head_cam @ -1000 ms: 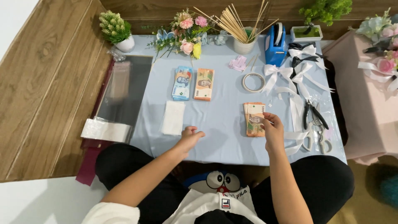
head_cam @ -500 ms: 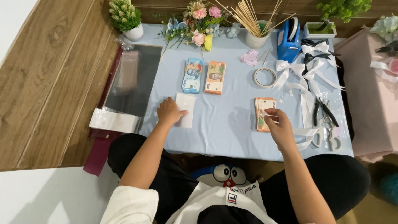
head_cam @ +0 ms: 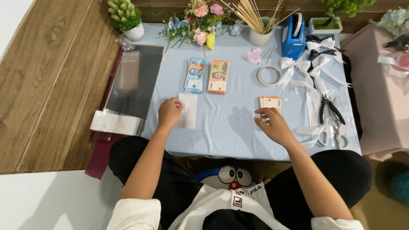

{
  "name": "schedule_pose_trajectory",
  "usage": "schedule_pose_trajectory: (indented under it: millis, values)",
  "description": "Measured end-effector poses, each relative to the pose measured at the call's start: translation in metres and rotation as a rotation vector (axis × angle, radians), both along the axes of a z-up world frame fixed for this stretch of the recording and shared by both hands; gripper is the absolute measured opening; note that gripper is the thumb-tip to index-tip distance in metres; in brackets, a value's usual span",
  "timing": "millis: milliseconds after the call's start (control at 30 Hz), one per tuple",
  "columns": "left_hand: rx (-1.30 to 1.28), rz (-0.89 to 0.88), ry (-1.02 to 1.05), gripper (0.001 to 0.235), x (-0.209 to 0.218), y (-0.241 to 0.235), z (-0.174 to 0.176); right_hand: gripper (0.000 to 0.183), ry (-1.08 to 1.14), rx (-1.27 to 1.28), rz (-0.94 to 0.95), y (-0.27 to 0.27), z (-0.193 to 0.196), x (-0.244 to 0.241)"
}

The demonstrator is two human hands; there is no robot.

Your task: The person sits cross-legged at a table and wraps individual 5000 banknotes in clear plastic sleeves. They fold the sleeves around each note, align the edges, and place the wrapped notes into a stack. The process is repeated for multiple notes.

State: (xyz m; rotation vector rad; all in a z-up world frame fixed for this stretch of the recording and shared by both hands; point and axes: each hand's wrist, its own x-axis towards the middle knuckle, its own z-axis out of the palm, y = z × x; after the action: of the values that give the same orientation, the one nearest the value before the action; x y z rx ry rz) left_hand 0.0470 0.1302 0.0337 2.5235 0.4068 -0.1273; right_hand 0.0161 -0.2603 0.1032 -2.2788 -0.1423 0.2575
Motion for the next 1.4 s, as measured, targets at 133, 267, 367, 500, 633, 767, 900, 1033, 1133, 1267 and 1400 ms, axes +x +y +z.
schedule_pose_trajectory:
  millis: [133, 267, 367, 500, 633, 767, 900, 1033, 1133, 1267, 1400]
  values:
    - [-0.255, -0.071, -0.014, 0.02, -0.02, -0.044, 0.067, 0.024, -0.069, 0.075, -0.008, 0.015, -0.01, -0.005]
    - [-0.637, -0.152, -0.044, 0.025, -0.027, -0.085, 0.079, 0.012, -0.458, 0.185, -0.024, 0.024, -0.036, -0.014]
    - [-0.662, -0.221, -0.034, 0.021, -0.028, -0.116, 0.056, 0.015, -0.711, 0.17, 0.008, 0.037, -0.038, -0.024]
    - [-0.66, -0.288, -0.058, 0.017, -0.037, -0.151, 0.032, 0.022, -0.864, 0.122, 0.027, 0.048, -0.04, -0.027]
    - [-0.701, -0.348, -0.141, 0.015, -0.047, -0.16, 0.047, 0.025, -0.902, 0.102, 0.021, 0.052, -0.05, -0.023]
    - [-0.666, -0.364, -0.193, 0.013, -0.052, -0.154, 0.046, 0.019, -0.905, 0.135, 0.004, 0.057, -0.049, -0.023]
    - [-0.603, -0.415, -0.245, 0.013, -0.057, -0.154, 0.053, 0.011, -0.891, 0.191, -0.033, 0.059, -0.048, -0.024]
    - [-0.574, -0.454, -0.263, 0.018, -0.059, -0.154, 0.058, 0.011, -0.87, 0.236, -0.049, 0.058, -0.041, -0.023]
    - [-0.531, -0.466, -0.281, 0.018, -0.061, -0.156, 0.063, 0.009, -0.874, 0.246, -0.053, 0.058, -0.045, -0.024]
    - [-0.431, -0.509, -0.318, 0.013, -0.062, -0.161, 0.059, 0.007, -0.863, 0.242, -0.062, 0.057, -0.041, -0.025]
    - [-0.318, -0.568, -0.345, 0.015, -0.062, -0.162, 0.064, 0.008, -0.697, 0.283, -0.129, 0.052, -0.046, -0.023]
